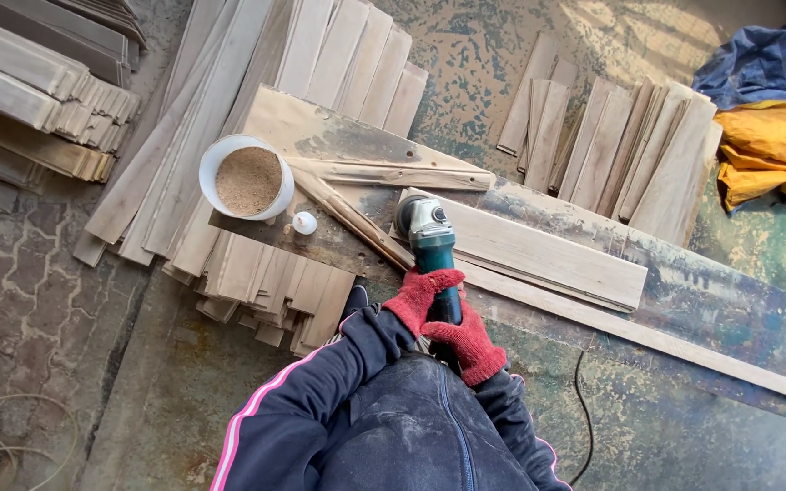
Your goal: Sanding wooden planks using an angle grinder with a sanding disc.
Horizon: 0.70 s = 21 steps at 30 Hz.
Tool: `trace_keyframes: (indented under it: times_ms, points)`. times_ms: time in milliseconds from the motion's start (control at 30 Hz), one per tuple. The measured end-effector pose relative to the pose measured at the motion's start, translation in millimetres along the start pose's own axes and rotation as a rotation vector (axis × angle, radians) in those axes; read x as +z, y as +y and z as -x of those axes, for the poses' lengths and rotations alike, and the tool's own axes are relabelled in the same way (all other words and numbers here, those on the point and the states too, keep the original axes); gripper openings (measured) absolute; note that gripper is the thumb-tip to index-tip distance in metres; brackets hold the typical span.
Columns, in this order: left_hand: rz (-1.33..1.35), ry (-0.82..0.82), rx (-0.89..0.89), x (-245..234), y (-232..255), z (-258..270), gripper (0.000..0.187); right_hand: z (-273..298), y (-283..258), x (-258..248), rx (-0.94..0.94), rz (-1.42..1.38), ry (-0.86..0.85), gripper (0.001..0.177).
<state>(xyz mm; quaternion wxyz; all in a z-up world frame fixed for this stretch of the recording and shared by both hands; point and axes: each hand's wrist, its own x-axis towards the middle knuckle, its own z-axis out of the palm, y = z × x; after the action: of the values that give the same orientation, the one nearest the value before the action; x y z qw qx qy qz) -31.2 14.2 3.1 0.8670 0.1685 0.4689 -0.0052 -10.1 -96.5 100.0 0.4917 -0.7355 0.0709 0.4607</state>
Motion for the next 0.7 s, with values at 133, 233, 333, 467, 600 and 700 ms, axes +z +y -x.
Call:
trace_keyframes:
  times_ms: [133,233,333,467,600,700]
  points:
    - [0.005,-0.075,-0.039,33.0,-9.8,-0.8,0.053,26.4,-26.6,-11.3,-0.044,-0.102,0.081,0.044]
    - [-0.131,-0.165,-0.056,55.0,-29.0,-5.3,0.047,0.6,27.0,-47.2,-0.015,-0.198,0.150,0.045]
    - [-0.182,-0.213,-0.075,69.7,-46.9,-13.8,0.051,11.0,29.2,-54.6,-0.017,-0.278,0.212,0.045]
    - [-0.194,-0.226,-0.084,66.2,-40.1,-6.4,0.053,12.3,26.0,-52.6,-0.034,-0.300,0.216,0.047]
    - [-0.039,-0.143,-0.066,49.7,-17.9,16.4,0.055,21.5,-5.8,-31.6,-0.027,-0.144,0.125,0.047]
    - [0.011,-0.059,-0.050,12.3,-31.6,-13.2,0.055,9.5,-7.5,-20.7,-0.028,-0.002,0.051,0.050]
